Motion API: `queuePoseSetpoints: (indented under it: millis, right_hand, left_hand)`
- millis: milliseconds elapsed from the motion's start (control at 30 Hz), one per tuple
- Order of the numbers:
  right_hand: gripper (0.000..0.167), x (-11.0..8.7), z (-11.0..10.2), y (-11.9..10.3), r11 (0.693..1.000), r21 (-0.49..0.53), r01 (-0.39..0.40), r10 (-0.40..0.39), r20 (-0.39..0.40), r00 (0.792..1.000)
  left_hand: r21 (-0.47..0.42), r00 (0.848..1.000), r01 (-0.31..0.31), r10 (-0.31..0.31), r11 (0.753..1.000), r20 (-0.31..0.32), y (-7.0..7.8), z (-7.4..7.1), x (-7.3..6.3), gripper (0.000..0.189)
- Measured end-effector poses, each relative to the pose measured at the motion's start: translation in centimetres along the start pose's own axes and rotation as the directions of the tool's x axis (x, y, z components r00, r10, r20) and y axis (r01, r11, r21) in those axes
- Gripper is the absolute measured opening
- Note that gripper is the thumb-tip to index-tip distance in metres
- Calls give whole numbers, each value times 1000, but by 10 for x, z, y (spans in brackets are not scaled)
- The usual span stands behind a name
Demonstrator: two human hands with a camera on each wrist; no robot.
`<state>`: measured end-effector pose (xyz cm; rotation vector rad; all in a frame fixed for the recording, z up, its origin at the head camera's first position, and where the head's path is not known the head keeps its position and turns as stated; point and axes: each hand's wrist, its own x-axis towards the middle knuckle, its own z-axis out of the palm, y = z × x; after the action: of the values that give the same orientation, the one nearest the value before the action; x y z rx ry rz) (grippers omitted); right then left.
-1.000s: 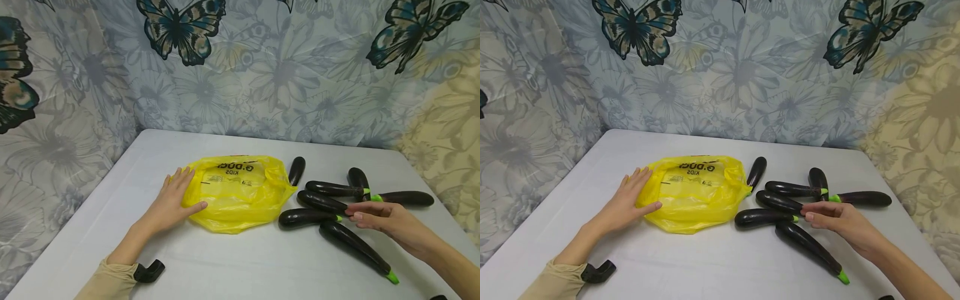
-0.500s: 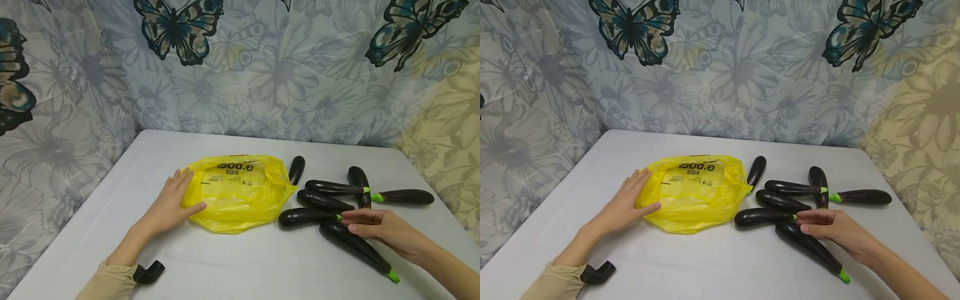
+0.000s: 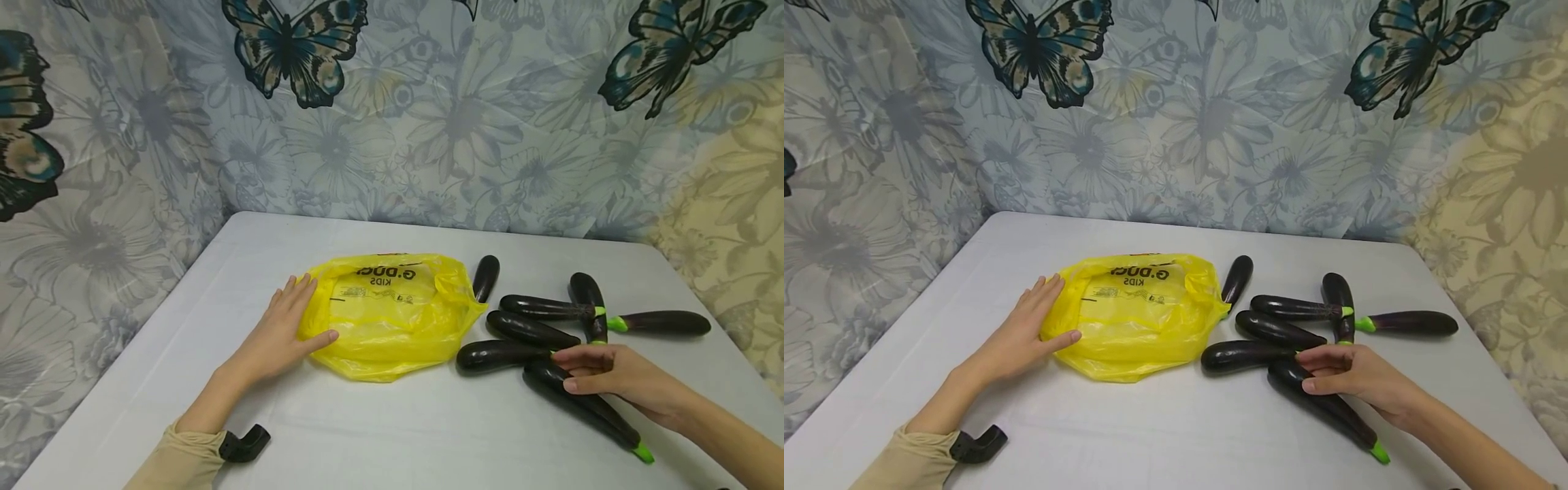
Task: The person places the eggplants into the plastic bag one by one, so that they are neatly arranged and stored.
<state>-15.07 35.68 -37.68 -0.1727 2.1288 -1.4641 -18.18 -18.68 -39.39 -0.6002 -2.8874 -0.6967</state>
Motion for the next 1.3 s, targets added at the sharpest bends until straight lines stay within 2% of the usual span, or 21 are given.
queuePoseSetpoints:
  millis: [133, 367, 633, 1033, 1167, 1300]
  right_hand:
    - [52, 2, 1, -2, 999, -38, 0, 0, -9, 1000]
    - [49, 1, 2, -6, 996, -94, -1, 1, -7, 1000]
    - [48, 1, 2, -6, 997, -76, 24, -23, 16, 1000]
    - [46, 0, 4, -5, 995, -76, 61, -60, 22, 998]
    - [46, -1, 5, -5, 995, -74, 65, -63, 27, 998]
    - [46, -2, 5, -6, 995, -72, 65, -64, 17, 998]
  left_hand:
    - [2, 1000, 3, -3, 1000, -2, -1, 0, 0, 104]
    - [6, 1000, -1, 1, 1000, -6, -1, 0, 1, 105]
    - [14, 1000, 9, -9, 1000, -13, 0, -1, 0, 103]
    - [88, 993, 6, 5, 996, -118, -4, -3, 0, 95]
    - [98, 992, 33, -20, 995, -122, -6, -3, 0, 96]
    - [61, 994, 78, -74, 995, -75, -7, -3, 0, 103]
